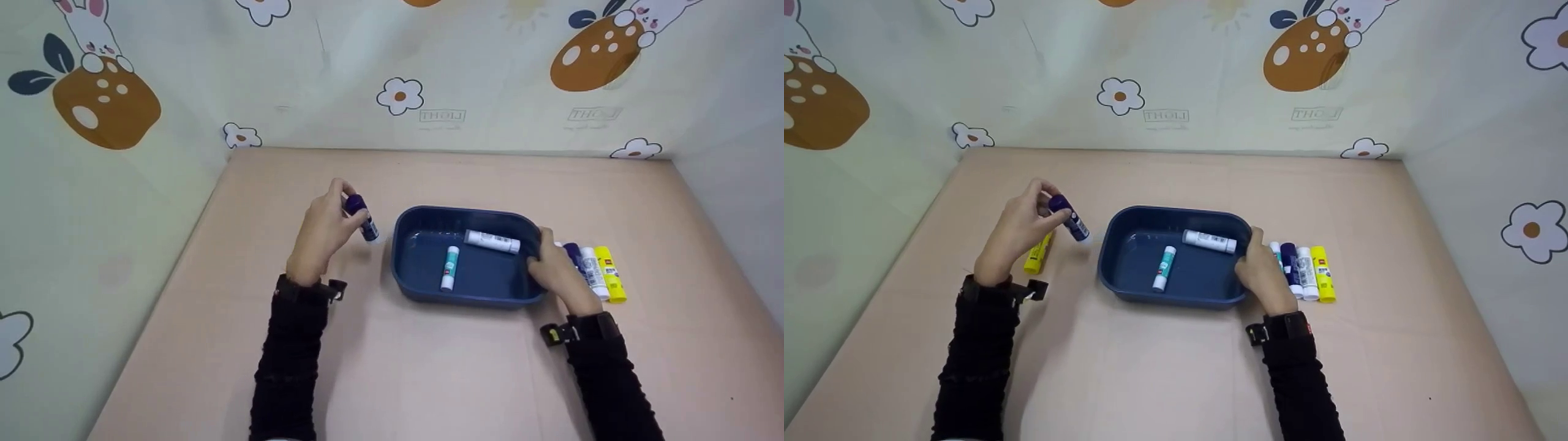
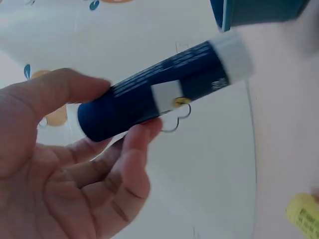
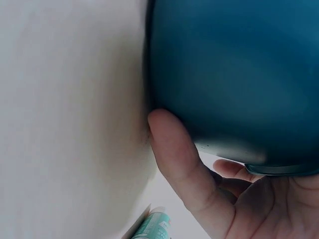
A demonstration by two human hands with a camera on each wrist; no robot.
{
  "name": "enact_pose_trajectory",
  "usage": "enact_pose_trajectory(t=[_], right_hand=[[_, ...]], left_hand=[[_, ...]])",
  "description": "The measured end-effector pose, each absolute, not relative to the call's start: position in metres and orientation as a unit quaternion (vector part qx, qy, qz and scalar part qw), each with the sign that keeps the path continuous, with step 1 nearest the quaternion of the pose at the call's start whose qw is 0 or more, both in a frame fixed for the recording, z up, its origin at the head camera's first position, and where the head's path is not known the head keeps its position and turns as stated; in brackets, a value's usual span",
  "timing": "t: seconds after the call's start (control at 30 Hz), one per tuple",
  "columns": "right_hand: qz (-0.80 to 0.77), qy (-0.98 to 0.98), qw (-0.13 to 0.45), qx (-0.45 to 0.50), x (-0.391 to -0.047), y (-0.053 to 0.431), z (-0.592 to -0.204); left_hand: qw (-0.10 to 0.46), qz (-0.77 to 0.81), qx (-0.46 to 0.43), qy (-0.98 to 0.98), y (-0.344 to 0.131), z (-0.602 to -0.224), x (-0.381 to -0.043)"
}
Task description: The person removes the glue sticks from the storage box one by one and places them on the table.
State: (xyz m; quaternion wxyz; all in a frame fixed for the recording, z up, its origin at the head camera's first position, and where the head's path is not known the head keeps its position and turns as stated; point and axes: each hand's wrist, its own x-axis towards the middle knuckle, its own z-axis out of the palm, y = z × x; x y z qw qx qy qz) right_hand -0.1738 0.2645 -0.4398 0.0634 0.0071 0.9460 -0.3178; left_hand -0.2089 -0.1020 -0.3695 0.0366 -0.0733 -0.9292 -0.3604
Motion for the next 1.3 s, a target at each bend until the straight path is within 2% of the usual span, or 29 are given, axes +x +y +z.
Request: enact_pose_trajectory(t=[0.2,0.33,1.0,1.3], right_hand=[[-0.317,0.946,0.066,0.005,-0.174,0.265,-0.44],[-0.317,0.946,0.068,0.004,-0.174,0.265,-0.441],[-0.316,0.946,0.076,0.012,-0.174,0.265,-0.441],[-0.313,0.947,0.071,0.012,-0.174,0.265,-0.439]], left_hand=[[-0.068,-0.309,-0.037,-0.948,-0.114,-0.374,-0.213],[-0.099,-0.296,-0.021,-0.95,-0.116,-0.382,-0.216],[-0.082,-0.259,-0.003,-0.962,-0.108,-0.413,-0.23],[0.004,-0.224,-0.023,-0.974,-0.096,-0.427,-0.228]])
